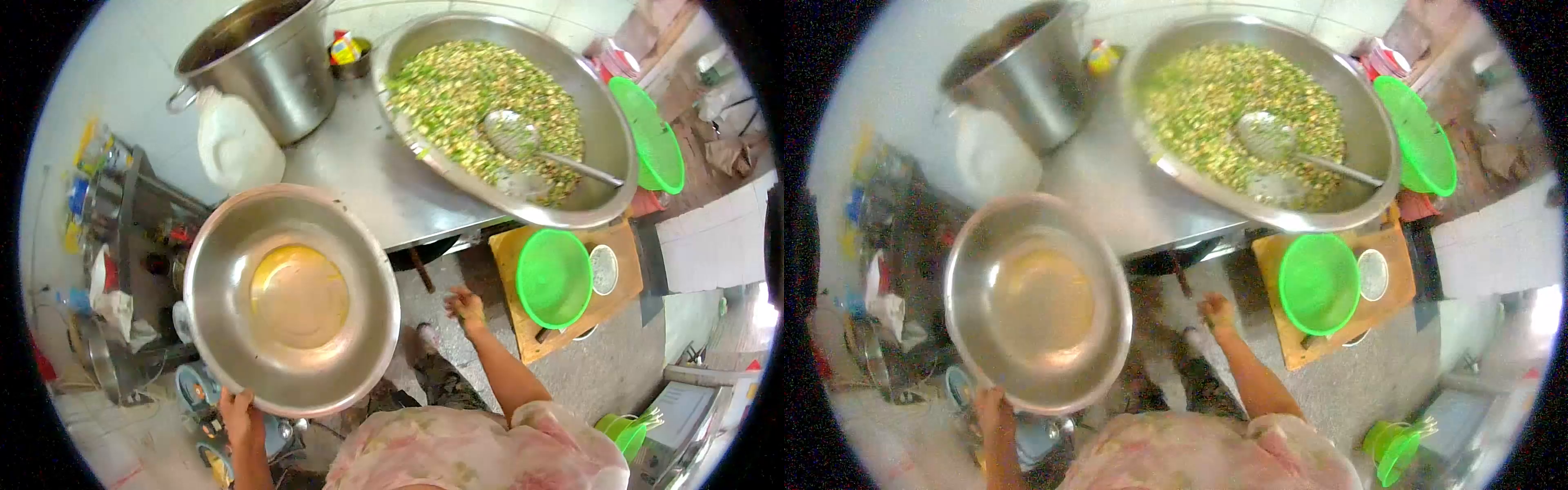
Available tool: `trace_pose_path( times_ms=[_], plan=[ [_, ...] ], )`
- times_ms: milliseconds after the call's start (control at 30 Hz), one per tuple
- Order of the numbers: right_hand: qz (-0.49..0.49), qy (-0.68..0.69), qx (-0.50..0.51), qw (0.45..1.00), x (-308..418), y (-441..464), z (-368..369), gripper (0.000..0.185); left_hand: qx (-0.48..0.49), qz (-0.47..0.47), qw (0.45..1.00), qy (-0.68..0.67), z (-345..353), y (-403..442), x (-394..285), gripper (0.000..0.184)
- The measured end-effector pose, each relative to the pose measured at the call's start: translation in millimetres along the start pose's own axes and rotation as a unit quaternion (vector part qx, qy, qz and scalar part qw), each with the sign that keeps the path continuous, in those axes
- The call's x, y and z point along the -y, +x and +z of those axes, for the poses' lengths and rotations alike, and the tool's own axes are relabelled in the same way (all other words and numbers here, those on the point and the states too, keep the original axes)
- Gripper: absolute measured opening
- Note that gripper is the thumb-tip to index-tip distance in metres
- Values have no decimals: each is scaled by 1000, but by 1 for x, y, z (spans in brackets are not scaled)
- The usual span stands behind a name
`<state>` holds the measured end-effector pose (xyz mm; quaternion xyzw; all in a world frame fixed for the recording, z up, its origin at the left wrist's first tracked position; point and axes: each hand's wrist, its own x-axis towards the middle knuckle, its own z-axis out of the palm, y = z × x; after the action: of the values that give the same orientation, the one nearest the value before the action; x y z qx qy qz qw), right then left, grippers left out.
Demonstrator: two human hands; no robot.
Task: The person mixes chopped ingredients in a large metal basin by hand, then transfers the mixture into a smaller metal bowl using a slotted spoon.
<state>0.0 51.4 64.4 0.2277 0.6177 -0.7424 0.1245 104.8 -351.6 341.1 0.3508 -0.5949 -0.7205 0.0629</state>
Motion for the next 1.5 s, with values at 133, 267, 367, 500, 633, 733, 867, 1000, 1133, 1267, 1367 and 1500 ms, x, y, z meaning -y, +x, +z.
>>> trace_pose_path(
  times_ms=[133,267,367,500,633,733,867,1000,1133,1267,1367,1500],
  plan=[
    [-43,34,-22,998,119,-49,-64,27,49,39,996,63,63,27,-7,30],
    [-65,90,-26,993,233,-71,-70,25,20,7,1000,22,128,37,-25,25],
    [-81,99,23,991,272,-87,-72,23,11,6,999,42,143,42,-32,22],
    [-140,11,107,984,314,-103,-73,21,23,-21,1000,4,132,59,-18,18],
    [-210,-155,186,947,350,-90,-32,25,-15,-20,999,46,88,62,-4,18],
    [-218,-288,245,900,336,-69,42,19,-46,3,999,-6,58,40,2,18],
    [-346,-555,172,736,283,12,128,28,-94,-4,995,-14,23,24,10,21],
    [-441,-544,20,714,232,128,188,36,-121,4,993,2,5,17,5,25],
    [-491,-616,-83,610,219,224,198,41,-143,3,989,39,-20,14,1,28],
    [-408,-613,-101,669,224,251,206,26,-146,-9,988,50,-32,17,-10,24],
    [-327,-619,10,714,233,206,214,15,-117,-22,992,36,-33,26,-18,19],
    [-531,-308,98,783,287,43,268,15,-64,-24,998,20,-2,44,-31,20]
  ],
)
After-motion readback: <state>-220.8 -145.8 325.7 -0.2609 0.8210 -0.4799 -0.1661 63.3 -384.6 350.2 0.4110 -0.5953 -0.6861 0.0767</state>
